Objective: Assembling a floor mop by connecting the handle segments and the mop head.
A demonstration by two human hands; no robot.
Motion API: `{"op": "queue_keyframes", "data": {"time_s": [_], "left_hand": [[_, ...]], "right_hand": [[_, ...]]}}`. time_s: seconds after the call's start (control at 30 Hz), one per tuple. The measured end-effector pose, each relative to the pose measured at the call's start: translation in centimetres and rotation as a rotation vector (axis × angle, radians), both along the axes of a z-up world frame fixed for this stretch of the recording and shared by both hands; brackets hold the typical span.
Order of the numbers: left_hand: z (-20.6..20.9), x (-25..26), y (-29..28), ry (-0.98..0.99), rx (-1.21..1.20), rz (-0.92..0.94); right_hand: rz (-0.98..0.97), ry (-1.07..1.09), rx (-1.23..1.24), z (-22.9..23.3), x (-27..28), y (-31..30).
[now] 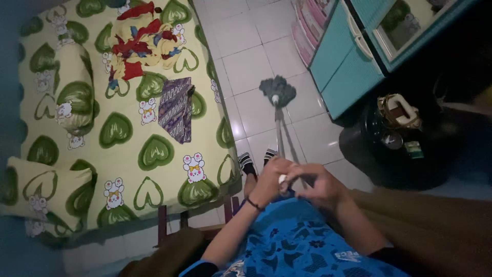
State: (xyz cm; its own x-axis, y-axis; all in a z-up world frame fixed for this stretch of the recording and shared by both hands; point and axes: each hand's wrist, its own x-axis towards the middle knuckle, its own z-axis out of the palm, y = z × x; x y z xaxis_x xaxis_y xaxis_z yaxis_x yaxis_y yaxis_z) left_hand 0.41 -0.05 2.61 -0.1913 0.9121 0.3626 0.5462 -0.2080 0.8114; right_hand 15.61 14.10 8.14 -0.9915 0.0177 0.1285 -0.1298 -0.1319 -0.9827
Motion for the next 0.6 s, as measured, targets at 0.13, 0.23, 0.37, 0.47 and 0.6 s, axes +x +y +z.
{"op": "queue_keyframes", "data": {"time_s": [0.13,0.23,0.37,0.47,0.6], "left_hand": [[2.7,2.2,0.3,0.044,0.026,0.041],[2.0,2.7,1.6,-0.003,0.171,-0.132],[1.1,3.1,3.0,0.069,0.046,-0.116],[-0.9,3.8,4.6,-0.074,0.009,-0.081],[-2.5,3.8,7.1,-0.132,-0.074,-0.041]], "right_hand": [[0.053,0.153,-0.044,0.3,2.0,0.6],[0.119,0.147,0.366,1.7,2.3,1.2],[0.158,0.22,0.251,4.8,0.8,0.6],[0.046,0.386,0.127,2.5,0.3,0.8],[-0.323,0.406,0.033,0.7,1.1,0.3]]}}
